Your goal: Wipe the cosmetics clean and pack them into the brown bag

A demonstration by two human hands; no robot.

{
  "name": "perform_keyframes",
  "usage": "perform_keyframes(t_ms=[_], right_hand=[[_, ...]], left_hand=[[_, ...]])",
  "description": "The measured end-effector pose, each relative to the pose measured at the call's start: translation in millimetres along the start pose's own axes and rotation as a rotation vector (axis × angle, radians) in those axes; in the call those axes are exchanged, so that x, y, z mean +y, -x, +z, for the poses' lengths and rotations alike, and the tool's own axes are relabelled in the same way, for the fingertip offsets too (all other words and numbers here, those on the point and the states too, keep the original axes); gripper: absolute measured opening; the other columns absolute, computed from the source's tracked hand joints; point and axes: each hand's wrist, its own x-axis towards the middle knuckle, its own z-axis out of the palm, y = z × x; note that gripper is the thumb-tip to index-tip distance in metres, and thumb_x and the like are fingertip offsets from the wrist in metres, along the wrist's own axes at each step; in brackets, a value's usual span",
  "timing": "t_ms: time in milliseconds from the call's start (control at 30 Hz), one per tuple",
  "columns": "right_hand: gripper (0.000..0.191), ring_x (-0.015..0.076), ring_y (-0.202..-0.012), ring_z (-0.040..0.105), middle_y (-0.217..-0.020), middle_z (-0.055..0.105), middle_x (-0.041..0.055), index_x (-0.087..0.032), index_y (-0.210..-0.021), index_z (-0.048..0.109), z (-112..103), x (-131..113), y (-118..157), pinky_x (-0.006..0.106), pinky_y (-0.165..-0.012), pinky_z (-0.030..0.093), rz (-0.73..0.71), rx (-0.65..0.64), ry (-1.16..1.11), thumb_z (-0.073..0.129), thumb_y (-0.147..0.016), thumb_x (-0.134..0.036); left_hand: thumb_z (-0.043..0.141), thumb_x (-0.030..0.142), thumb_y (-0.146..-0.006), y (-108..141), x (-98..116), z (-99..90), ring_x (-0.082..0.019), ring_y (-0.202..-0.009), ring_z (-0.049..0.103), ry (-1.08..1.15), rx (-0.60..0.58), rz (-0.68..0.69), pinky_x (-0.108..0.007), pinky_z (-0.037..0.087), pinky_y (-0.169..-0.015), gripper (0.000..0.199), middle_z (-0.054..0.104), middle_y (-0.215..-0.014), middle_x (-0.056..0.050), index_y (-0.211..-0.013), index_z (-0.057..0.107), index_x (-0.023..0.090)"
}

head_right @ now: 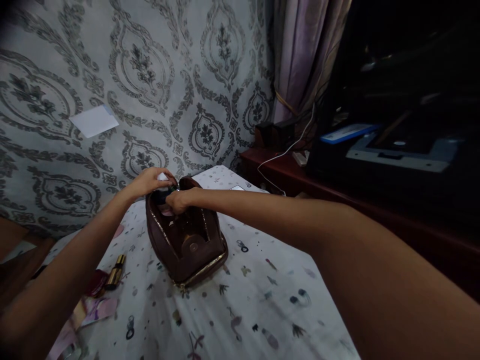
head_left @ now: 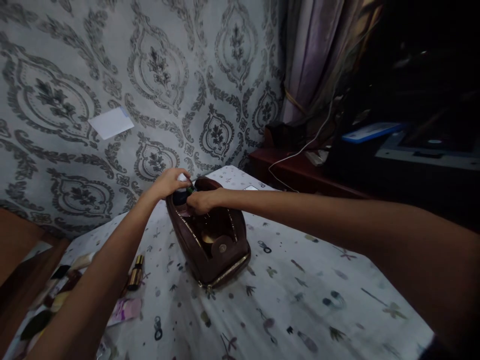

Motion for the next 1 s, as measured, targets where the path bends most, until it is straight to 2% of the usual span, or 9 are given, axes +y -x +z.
perform_keyframes(t_ms=[200,333,433,567,633,733,800,900,1000], right_hand=[[0.032,0.0263,-0.098,0.069,-0.111,0.071,0.0207,0.000,-0.115,0.068,-2,-2,0,0.029,-0.077,0.051,0.030,-0.004,0.009,0.060,-0.086,-0.011],[0.031,0.0238,-0.090,0.069,-0.106,0.073,0.0186,-0.001,-0.112,0.069,0,-2,-3,0.027,-0.072,0.049,0.038,0.022,0.013,0.062,-0.084,-0.010],[0.028,0.0220,-0.088,0.068,-0.105,0.073,0.0161,-0.002,-0.109,0.071,-2,-1,-3,0.025,-0.069,0.046,0.034,0.046,0.019,0.065,-0.082,-0.010],[0.023,0.0174,-0.085,0.064,-0.100,0.073,0.0114,-0.005,-0.107,0.071,-16,2,9,0.022,-0.066,0.041,-0.019,0.097,0.030,0.061,-0.087,-0.011],[0.021,0.0160,-0.080,0.062,-0.093,0.072,0.0085,-0.008,-0.104,0.071,-23,0,22,0.023,-0.063,0.037,-0.053,0.162,0.033,0.058,-0.091,-0.019],[0.019,0.0142,-0.066,0.056,-0.076,0.066,0.0050,-0.012,-0.092,0.070,-25,-13,48,0.025,-0.057,0.029,0.034,0.520,-0.010,0.054,-0.092,-0.021],[0.026,0.0122,-0.059,0.051,-0.068,0.062,0.0023,-0.014,-0.078,0.067,-19,-30,66,0.025,-0.056,0.027,-0.014,0.660,-0.126,0.049,-0.094,-0.025],[0.031,0.0104,-0.053,0.045,-0.057,0.053,-0.0011,-0.016,-0.064,0.056,0,-63,84,0.024,-0.055,0.027,-0.140,0.774,-0.332,0.048,-0.092,-0.025],[0.035,0.0098,-0.051,0.046,-0.054,0.052,-0.0017,-0.017,-0.061,0.051,19,-100,83,0.023,-0.053,0.029,-0.253,0.707,-0.588,0.045,-0.093,-0.029]], left_hand=[[0.064,0.040,-0.075,11,-2,-5.4,-0.017,-0.067,0.056,0.115,0.170,-0.050,-0.027,0.041,-0.065,0.029,0.072,-0.083,-0.002,-0.093,0.073,0.018],[0.062,0.041,-0.076,26,4,-9.2,-0.016,-0.065,0.053,0.177,0.290,-0.082,-0.028,0.040,-0.063,0.031,0.071,-0.086,-0.003,-0.093,0.072,0.017],[0.060,0.042,-0.078,43,12,-11.3,-0.017,-0.066,0.056,0.239,0.360,-0.102,-0.028,0.042,-0.062,0.032,0.072,-0.089,-0.004,-0.095,0.071,0.017],[0.065,0.041,-0.075,82,19,-14.3,-0.020,-0.080,0.062,0.394,0.519,-0.147,-0.029,0.046,-0.071,0.028,0.072,-0.087,-0.003,-0.089,0.071,0.017],[0.066,0.041,-0.075,110,20,-13.1,-0.020,-0.079,0.062,0.469,0.579,-0.215,-0.028,0.047,-0.072,0.025,0.070,-0.081,-0.001,-0.086,0.070,0.018],[0.064,0.040,-0.079,160,26,-3.7,-0.016,-0.066,0.058,0.556,0.610,-0.330,-0.026,0.046,-0.062,0.021,0.064,-0.069,0.002,-0.081,0.067,0.019],[0.063,0.034,-0.082,193,41,6.5,-0.016,-0.068,0.060,0.514,0.620,-0.316,-0.026,0.047,-0.065,0.016,0.065,-0.071,0.001,-0.079,0.066,0.019],[0.057,0.021,-0.090,229,83,21.3,-0.014,-0.072,0.064,0.384,0.610,-0.158,-0.023,0.048,-0.067,0.011,0.069,-0.075,0.000,-0.083,0.064,0.018],[0.051,0.016,-0.093,249,137,31.4,-0.013,-0.067,0.063,0.256,0.594,0.153,-0.022,0.048,-0.065,0.013,0.068,-0.074,-0.002,-0.087,0.062,0.016]])
